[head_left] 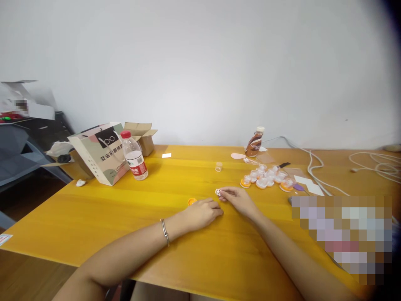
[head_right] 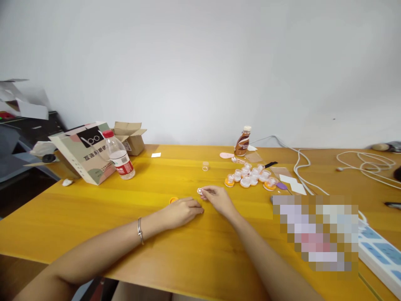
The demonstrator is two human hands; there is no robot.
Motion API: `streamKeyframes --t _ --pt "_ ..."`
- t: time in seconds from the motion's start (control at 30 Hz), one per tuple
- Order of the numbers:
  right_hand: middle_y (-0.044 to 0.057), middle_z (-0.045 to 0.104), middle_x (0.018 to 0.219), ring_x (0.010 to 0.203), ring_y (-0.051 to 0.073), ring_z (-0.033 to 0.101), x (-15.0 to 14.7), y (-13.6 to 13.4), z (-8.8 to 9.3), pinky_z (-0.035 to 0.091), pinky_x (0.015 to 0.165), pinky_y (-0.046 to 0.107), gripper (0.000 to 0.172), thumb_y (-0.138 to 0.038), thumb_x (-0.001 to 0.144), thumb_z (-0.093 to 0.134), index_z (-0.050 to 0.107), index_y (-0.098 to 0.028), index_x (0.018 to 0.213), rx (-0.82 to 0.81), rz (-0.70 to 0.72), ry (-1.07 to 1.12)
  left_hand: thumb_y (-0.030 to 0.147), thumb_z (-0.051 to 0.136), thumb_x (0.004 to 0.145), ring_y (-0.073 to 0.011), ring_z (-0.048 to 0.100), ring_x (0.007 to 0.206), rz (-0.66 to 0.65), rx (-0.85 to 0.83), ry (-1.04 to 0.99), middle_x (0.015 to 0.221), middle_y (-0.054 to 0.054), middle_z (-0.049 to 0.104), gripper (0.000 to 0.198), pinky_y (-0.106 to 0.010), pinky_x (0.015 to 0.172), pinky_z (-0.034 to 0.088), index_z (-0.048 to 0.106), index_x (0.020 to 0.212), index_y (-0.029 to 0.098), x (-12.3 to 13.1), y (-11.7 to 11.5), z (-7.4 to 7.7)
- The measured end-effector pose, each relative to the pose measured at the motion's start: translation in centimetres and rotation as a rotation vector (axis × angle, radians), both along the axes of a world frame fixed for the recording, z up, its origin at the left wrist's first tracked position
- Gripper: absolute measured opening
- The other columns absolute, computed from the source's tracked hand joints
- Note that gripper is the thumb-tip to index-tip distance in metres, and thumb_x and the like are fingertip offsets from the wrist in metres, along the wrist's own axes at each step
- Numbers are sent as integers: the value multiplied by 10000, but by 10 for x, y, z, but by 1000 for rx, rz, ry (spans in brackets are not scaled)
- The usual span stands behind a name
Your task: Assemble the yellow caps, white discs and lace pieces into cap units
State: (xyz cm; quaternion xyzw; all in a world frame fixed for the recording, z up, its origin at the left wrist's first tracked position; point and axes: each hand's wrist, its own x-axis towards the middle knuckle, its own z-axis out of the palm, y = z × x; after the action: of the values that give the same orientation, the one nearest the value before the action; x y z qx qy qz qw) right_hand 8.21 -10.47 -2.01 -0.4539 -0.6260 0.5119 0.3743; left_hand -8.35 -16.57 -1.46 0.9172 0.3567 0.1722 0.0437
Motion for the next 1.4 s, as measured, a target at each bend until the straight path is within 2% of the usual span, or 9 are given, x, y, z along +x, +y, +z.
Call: streamKeyframes --t 0.1,0.17,0.27,0.37,0.6,0.87,1.1,1.27,1.4 --pt "26 674 728 684 145 608 -4 -5 -1 474 748 310 237 -351 603 667 663 -163 747 -57 24 74 182 387 855 -163 560 832 53 11 -64 869 -52 607 213 -287 764 442 583 936 173 -2 0 0" --pt "24 678 754 704 141 611 -6 -8 -2 475 767 312 252 -355 592 682 669 -165 757 -102 58 129 188 415 842 -149 556 821 133 -11 -247 879 -45 606 194 -271 746 448 563 967 169 -9 0 3" --pt "30 680 802 715 127 614 -11 -13 -3 475 797 306 259 -353 579 702 681 -158 749 -177 106 204 205 467 818 -118 560 756 239 -118 -533 842 -33 601 179 -227 679 461 562 961 154 -21 2 7" --pt "36 677 836 720 120 614 -14 -18 -4 473 822 308 270 -351 586 708 691 -159 775 -227 156 258 244 508 802 -110 573 724 250 -251 -654 846 -50 589 195 -214 647 474 604 930 132 -29 5 5" --pt "42 669 854 816 132 603 -12 -22 -2 447 868 298 254 -378 648 671 688 -165 784 -278 293 337 199 493 822 -132 545 838 107 -180 -594 883 -52 572 205 -259 781 448 636 967 180 -27 8 4" --pt "35 654 797 751 119 591 -12 -24 1 455 789 273 275 -387 629 681 679 -152 771 -272 271 301 185 456 838 -132 519 825 94 -120 -534 864 -48 532 233 -257 757 442 627 995 201 -27 10 1" --pt "13 610 660 573 82 511 -14 -17 -1 412 567 215 292 -389 589 701 645 -136 723 -157 166 229 189 452 838 -143 512 891 121 -141 -551 938 -55 534 259 -276 808 429 588 1059 203 -24 8 5" --pt "12 592 637 578 104 514 1 -2 6 419 587 238 311 -417 557 712 615 -151 686 -50 -91 309 172 447 832 -136 526 869 145 -101 -535 924 -53 553 230 -274 818 421 589 1013 173 -15 25 10" --pt "6 619 687 631 113 549 9 2 6 440 654 253 279 -389 568 715 630 -177 726 -101 -89 396 191 480 815 -133 539 856 95 -72 -457 949 -54 555 245 -261 804 433 556 1047 169 -1 45 16"
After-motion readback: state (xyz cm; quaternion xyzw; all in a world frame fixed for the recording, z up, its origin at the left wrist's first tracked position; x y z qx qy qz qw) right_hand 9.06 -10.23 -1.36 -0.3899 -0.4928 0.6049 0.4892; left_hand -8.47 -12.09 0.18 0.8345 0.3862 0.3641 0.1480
